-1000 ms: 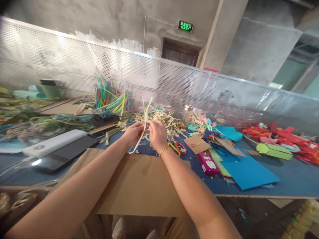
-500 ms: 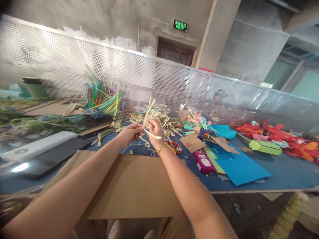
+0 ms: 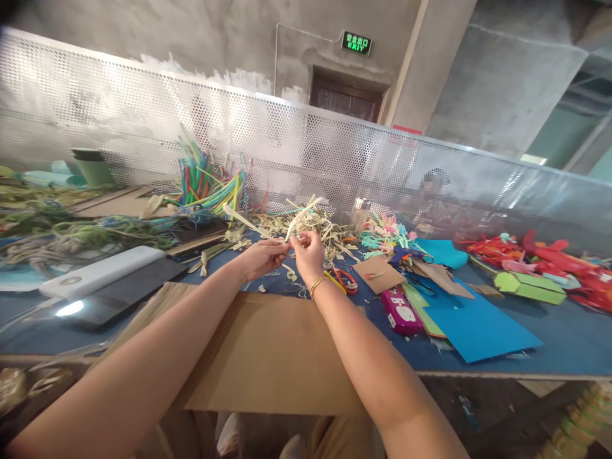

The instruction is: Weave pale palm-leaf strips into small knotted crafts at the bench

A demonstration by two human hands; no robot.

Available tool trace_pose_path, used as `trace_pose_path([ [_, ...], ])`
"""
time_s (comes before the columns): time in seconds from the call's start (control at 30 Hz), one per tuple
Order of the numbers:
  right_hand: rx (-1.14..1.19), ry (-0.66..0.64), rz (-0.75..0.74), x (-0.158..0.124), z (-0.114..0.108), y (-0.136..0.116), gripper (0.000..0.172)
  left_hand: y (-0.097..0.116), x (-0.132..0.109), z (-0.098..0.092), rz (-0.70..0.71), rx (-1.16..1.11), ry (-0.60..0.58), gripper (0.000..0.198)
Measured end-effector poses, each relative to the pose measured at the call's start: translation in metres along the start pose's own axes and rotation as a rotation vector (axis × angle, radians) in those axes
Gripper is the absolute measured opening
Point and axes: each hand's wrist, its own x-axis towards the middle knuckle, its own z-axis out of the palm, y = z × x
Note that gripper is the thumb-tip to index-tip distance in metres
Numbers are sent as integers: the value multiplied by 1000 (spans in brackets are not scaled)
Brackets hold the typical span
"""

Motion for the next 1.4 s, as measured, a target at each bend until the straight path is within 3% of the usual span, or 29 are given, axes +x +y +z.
trace_pose_path([
  [0.2, -205, -28, -172, 5, -7, -8, 29, -1, -1, 0, 42, 56, 35, 25],
  [0.4, -233, -50, -156, 5, -6, -8, 19, -3, -1, -1, 30, 167, 24, 31],
  [0.6, -252, -44, -171, 5, -8, -12, 16, -1, -1, 0, 79, 225, 139, 38],
  [0.8, -495, -49, -428, -1, -13, -25, 14, -2, -1, 0, 175, 365, 314, 42],
  [1.0, -707, -23, -470, -12, -13, -36, 19, -10, 7, -2, 375, 405, 401, 32],
  [1.2, -785, -92, -553, -23, -7, -46, 28, -9, 5, -2, 470, 641, 585, 21],
  [1.4, -852, -234, -639, -30, -5, -53, 24, -1, -1, -10, 608, 736, 556, 12],
])
